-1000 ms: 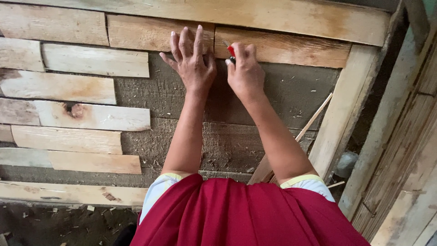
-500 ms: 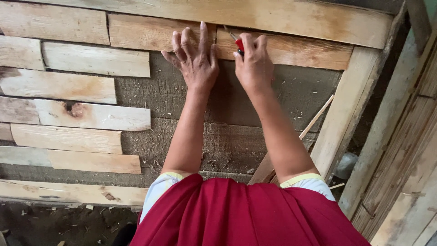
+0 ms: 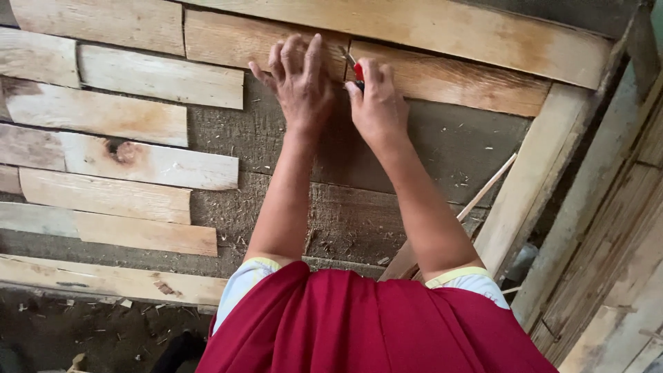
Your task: The person uses a red utility knife to carve and shape small wooden planks on a workbench. They repeatedly score the wood, remove thin strips, and place the finished pieces into a growing stack on the left side of the frame.
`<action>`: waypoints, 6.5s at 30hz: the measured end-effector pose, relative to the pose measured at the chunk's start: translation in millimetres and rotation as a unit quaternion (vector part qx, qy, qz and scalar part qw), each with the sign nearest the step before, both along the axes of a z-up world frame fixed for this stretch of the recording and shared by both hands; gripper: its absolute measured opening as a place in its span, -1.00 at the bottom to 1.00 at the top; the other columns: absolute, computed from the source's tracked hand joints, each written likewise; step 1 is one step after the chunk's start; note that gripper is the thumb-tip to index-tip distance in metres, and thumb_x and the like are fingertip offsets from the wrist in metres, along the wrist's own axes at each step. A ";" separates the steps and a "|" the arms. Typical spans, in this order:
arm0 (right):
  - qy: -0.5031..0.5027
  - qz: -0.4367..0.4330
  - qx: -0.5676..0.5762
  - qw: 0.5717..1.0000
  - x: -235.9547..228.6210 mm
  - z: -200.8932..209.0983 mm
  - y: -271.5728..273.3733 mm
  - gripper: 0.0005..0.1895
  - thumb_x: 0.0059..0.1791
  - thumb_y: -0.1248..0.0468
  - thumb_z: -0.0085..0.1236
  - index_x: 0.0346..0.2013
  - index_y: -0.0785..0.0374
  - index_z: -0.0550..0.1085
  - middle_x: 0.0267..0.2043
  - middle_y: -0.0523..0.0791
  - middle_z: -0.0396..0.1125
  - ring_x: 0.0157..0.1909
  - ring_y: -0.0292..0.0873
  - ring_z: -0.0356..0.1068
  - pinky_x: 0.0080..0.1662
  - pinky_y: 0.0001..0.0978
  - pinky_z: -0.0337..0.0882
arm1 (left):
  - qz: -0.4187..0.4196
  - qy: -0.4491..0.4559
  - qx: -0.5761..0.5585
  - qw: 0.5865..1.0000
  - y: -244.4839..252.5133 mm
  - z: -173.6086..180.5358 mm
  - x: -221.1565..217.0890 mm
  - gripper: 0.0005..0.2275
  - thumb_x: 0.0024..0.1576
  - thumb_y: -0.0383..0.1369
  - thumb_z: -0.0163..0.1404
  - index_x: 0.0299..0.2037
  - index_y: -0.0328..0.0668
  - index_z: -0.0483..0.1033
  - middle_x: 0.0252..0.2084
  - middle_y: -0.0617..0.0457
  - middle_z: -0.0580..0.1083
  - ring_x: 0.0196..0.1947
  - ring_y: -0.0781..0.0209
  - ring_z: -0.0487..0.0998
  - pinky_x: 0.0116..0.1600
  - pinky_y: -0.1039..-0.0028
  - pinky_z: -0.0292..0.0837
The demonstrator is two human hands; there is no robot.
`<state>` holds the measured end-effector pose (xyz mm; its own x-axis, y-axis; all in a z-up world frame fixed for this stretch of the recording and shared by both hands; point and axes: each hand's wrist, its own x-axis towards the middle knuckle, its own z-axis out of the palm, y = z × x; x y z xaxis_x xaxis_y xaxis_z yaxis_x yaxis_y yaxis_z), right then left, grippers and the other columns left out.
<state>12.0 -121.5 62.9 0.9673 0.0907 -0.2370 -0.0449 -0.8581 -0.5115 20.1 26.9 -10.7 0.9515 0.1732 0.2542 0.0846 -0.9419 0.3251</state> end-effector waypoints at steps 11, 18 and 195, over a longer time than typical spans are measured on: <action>0.025 0.010 -0.042 0.999 -2.7 8.6 8.2 -0.67 0.13 0.11 0.08 0.13 0.04 0.25 -0.08 0.00 0.24 -0.37 0.10 0.47 -0.40 0.06 0.55 | 0.073 0.188 0.034 0.979 7.0 28.9 -1.3 -0.46 0.41 0.06 -0.16 0.56 0.28 0.04 0.59 0.09 -0.13 0.59 -0.06 -0.26 0.39 -0.31 -0.75; 0.033 0.009 -0.050 0.998 -5.7 -0.4 9.1 -0.64 0.11 0.07 0.09 0.14 0.02 0.25 -0.07 0.03 0.23 -0.32 0.28 0.46 -0.35 0.21 0.49 | 0.069 0.194 0.051 0.977 8.6 36.0 -1.3 -0.45 0.40 0.03 -0.10 0.56 0.25 0.05 0.58 0.08 -0.12 0.59 -0.06 -0.22 0.39 -0.33 -0.65; -0.133 -0.158 0.050 0.977 -27.0 17.1 305.1 -0.75 0.06 0.27 0.20 -0.02 0.22 0.36 -0.10 0.18 0.42 -0.02 0.32 0.48 -0.03 0.10 0.50 | -0.016 -0.110 -0.049 0.993 473.7 -7.4 -32.8 -0.53 -0.02 -0.30 0.21 0.15 -0.07 0.53 0.10 -0.17 0.48 0.05 -0.31 0.53 0.14 0.03 0.49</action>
<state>-15.0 183.6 80.0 0.9769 -0.2127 0.0206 -0.1542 -0.7683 -0.6212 -12.7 500.6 -18.1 0.8803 0.1769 0.4402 -0.0288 -0.9063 0.4217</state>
